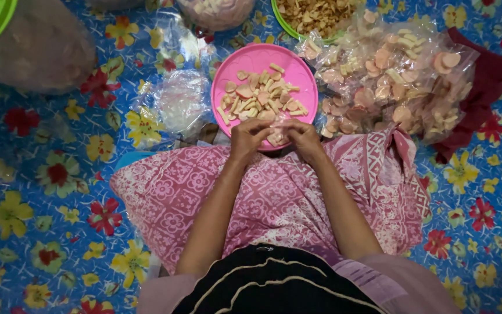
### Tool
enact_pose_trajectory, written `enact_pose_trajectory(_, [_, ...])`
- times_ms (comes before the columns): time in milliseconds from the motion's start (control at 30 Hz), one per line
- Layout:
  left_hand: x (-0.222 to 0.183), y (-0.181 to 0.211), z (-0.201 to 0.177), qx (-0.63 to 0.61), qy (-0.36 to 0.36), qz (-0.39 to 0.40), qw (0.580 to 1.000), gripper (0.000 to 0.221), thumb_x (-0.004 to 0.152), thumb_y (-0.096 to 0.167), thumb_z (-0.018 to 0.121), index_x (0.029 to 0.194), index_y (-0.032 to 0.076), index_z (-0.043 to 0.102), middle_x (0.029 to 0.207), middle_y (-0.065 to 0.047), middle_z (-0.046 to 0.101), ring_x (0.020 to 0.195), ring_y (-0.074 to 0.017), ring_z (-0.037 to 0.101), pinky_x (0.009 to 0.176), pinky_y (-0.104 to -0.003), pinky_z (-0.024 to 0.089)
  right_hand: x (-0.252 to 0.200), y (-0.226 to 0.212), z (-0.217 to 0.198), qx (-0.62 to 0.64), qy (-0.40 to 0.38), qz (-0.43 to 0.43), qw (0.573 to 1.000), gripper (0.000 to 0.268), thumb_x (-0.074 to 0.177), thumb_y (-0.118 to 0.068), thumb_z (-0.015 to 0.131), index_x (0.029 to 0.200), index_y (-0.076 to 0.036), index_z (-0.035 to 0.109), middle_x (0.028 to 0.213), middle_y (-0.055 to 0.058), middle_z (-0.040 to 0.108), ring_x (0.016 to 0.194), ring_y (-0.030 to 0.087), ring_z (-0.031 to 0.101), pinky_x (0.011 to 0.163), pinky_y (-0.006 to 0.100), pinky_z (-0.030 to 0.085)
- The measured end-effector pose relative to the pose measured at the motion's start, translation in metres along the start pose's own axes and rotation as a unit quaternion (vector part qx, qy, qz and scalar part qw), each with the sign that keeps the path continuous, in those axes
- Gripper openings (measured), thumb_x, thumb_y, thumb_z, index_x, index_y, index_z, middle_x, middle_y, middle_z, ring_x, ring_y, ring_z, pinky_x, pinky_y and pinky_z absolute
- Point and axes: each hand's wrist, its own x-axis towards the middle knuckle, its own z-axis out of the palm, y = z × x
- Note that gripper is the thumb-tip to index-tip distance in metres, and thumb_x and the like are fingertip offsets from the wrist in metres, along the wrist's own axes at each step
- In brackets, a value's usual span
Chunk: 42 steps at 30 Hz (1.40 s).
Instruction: Sorting and arranging small food items on a plate
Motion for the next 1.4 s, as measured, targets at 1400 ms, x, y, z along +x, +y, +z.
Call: enact_pose_trajectory(1400, [0.010, 0.004, -0.008, -0.097, 0.188, -0.078, 0.974, 0.027, 0.070, 0.007, 0.079, 0.096, 0.010, 0.071, 0.084, -0.008, 0.066, 0.068, -0.0133, 0.064, 0.057, -0.023, 0.056, -0.001, -0.068, 0.033, -0.215, 0.044, -0.137, 0.966, 0.021, 0.083, -0.007, 0.064, 0.103, -0.006, 0.061, 0.088, 0.014, 0.064, 0.084, 0.031, 0.064, 0.072, 0.038, 0.051])
